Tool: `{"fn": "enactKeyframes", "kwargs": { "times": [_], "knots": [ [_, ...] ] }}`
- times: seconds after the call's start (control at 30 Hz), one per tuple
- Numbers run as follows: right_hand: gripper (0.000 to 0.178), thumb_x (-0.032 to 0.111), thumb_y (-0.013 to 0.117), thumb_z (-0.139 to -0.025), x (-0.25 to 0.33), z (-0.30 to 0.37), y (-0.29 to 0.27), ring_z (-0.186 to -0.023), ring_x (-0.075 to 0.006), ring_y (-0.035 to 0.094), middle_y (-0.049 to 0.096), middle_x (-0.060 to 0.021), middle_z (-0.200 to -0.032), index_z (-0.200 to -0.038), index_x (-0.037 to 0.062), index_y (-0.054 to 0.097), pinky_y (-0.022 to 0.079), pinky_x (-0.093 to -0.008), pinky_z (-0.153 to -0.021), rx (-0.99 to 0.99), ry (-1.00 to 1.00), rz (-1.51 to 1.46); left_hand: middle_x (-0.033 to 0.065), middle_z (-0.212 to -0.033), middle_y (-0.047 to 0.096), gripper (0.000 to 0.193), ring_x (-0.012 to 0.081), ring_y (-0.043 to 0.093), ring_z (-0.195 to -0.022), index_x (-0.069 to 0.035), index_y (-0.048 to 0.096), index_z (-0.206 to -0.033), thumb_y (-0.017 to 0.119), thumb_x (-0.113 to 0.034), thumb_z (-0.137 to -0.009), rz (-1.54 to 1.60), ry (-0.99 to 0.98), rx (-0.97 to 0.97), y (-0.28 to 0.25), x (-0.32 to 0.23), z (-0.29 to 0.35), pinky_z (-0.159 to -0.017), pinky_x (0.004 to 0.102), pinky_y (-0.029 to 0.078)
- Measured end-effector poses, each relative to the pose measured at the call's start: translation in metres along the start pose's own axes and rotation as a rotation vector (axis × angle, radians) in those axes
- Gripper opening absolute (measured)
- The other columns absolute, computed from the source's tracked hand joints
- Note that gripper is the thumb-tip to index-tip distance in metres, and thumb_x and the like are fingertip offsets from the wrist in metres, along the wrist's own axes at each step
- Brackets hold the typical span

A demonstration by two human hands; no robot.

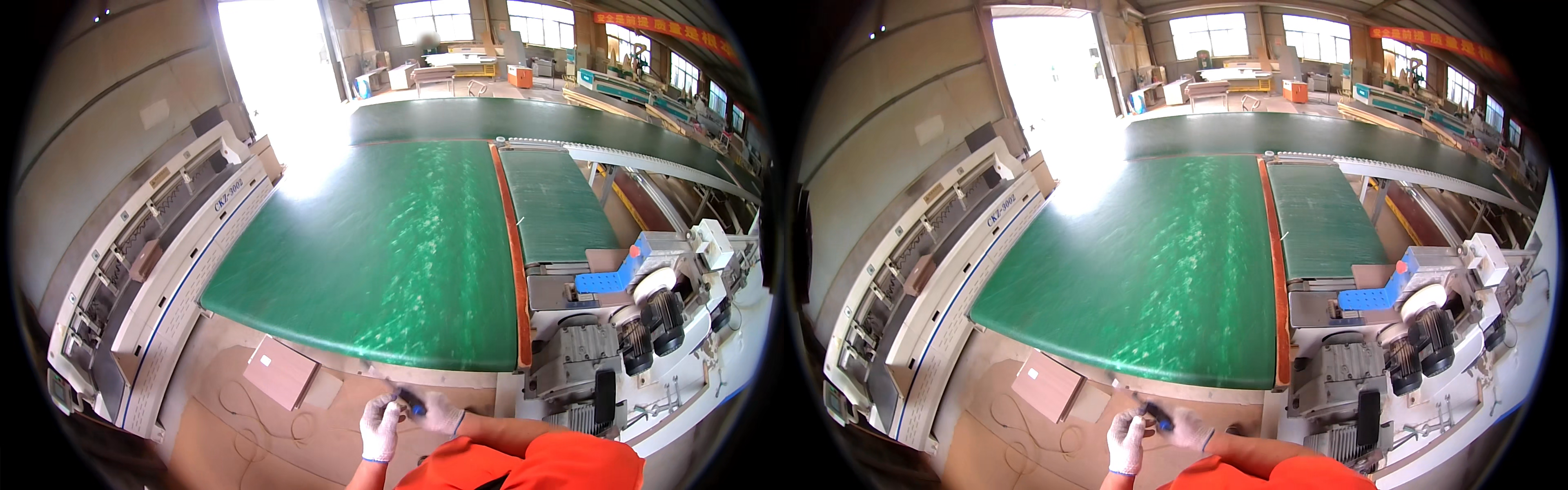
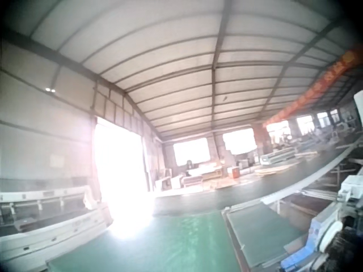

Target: The person repeatedly picks up rectangular wood panels, places them on a machine's conveyor belt, and uses a handheld tool to guide or adjust them as they move through the machinery. The person then collects the processed panels and stacks them on the floor.

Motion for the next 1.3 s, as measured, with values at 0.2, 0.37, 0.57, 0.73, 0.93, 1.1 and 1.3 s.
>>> {"fn": "enactKeyframes", "kwargs": {
  "times": [0.2,0.37,0.57,0.73,0.93,1.1,1.3],
  "knots": [
    [0.022,0.029,0.074,-0.100,-0.072,-0.034,-0.111,-0.073,-0.0100,0.063,0.067,-0.0023,-0.089,-0.109,0.0112,0.064,0.048,-0.0278,-0.053,-0.442,0.197,-1.070,0.0144,-0.112,0.073,0.028,0.0242,0.076,-0.095,0.006,0.068,-0.118,0.065,-0.018,-0.105,-0.183,-0.047,0.165,0.033,0.005,-0.048,-0.080,0.0350,0.062],
    [0.030,0.041,0.067,-0.104,-0.145,-0.013,-0.191,-0.070,-0.0172,0.065,0.068,-0.0048,-0.084,-0.105,0.0125,0.061,0.049,-0.0336,-0.052,-0.604,0.366,-1.282,0.0091,-0.098,0.074,0.026,0.0186,0.074,-0.085,0.003,0.072,-0.114,0.068,-0.020,-0.103,-0.321,-0.093,0.226,0.069,0.013,-0.103,-0.073,0.0311,0.060],
    [0.042,0.055,0.066,-0.102,-0.194,0.054,-0.258,-0.069,-0.0188,0.070,0.070,-0.0076,-0.083,-0.105,0.0129,0.060,0.053,-0.0345,-0.049,-0.911,0.481,-1.185,0.0091,-0.099,0.072,0.027,0.0176,0.073,-0.086,0.003,0.070,-0.115,0.068,-0.020,-0.101,-0.346,-0.196,0.396,0.164,0.056,-0.153,-0.073,0.0295,0.058],
    [0.048,0.056,0.069,-0.099,-0.201,0.094,-0.251,-0.054,-0.0203,0.066,0.067,-0.0081,-0.071,-0.100,0.0083,0.061,0.053,-0.0338,-0.048,-0.935,0.597,-1.219,0.0094,-0.099,0.071,0.029,0.0139,0.068,-0.087,0.005,0.069,-0.113,0.068,-0.022,-0.101,-0.456,-0.158,0.595,0.263,0.069,-0.190,-0.075,0.0281,0.055],
    [0.048,0.051,0.071,-0.099,-0.215,0.116,-0.262,-0.052,-0.0206,0.064,0.064,-0.0077,-0.066,-0.096,0.0040,0.063,0.048,-0.0343,-0.049,-1.138,0.658,-1.094,0.0171,-0.106,0.073,0.035,0.0289,0.072,-0.098,0.000,0.071,-0.114,0.072,-0.030,-0.095,-0.820,0.351,0.815,0.406,0.060,-0.243,-0.089,0.0385,0.057],
    [0.048,0.053,0.069,-0.099,-0.208,0.144,-0.268,-0.051,-0.0181,0.062,0.066,-0.0073,-0.064,-0.086,0.0068,0.061,0.047,-0.0350,-0.050,-1.326,0.719,-1.003,0.0210,-0.137,0.063,0.046,0.0422,0.058,-0.129,-0.003,0.068,-0.124,0.074,-0.033,-0.089,-0.965,0.940,0.776,0.496,0.064,-0.294,-0.108,0.0503,0.048],
    [0.048,0.051,0.069,-0.099,-0.206,0.173,-0.262,-0.052,-0.0190,0.061,0.065,-0.0090,-0.063,-0.089,0.0048,0.060,0.048,-0.0354,-0.053,-1.467,0.803,-1.004,0.0158,-0.138,0.063,0.055,0.0360,0.056,-0.131,-0.006,0.064,-0.132,0.067,-0.043,-0.092,-1.194,0.888,0.737,0.541,0.099,-0.350,-0.118,0.0545,0.034]
  ]
}}
Point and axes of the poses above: each hand's wrist, its own z-axis away from the middle knuckle, its own y-axis out of the palm, x = y × z, the point moved 8 cm from there along -z, towards the middle knuckle
